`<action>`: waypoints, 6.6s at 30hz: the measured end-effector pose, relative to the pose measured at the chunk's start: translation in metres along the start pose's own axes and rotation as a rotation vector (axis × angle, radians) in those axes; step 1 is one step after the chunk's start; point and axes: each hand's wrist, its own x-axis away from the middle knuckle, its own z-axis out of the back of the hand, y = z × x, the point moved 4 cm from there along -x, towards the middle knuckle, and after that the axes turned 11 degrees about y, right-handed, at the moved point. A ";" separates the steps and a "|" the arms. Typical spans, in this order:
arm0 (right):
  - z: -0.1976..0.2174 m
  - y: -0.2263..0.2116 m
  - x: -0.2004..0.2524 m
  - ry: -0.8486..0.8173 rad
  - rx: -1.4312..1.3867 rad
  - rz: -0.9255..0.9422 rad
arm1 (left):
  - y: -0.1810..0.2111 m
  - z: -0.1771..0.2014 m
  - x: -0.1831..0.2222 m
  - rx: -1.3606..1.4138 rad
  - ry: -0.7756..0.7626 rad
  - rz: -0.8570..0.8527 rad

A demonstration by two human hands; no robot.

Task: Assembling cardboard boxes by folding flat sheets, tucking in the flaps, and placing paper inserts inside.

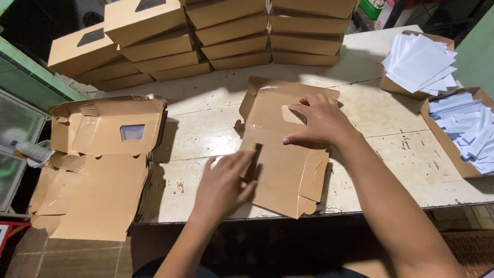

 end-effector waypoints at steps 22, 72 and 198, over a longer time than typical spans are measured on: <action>0.018 -0.036 0.037 0.202 -0.060 0.405 | -0.012 0.039 0.029 -0.158 -0.042 -0.264; 0.031 -0.009 -0.006 0.150 -0.776 0.010 | -0.073 0.050 -0.065 0.501 -0.069 0.427; -0.036 0.060 -0.008 -0.362 -1.631 0.001 | -0.027 -0.051 -0.129 0.471 0.858 -0.343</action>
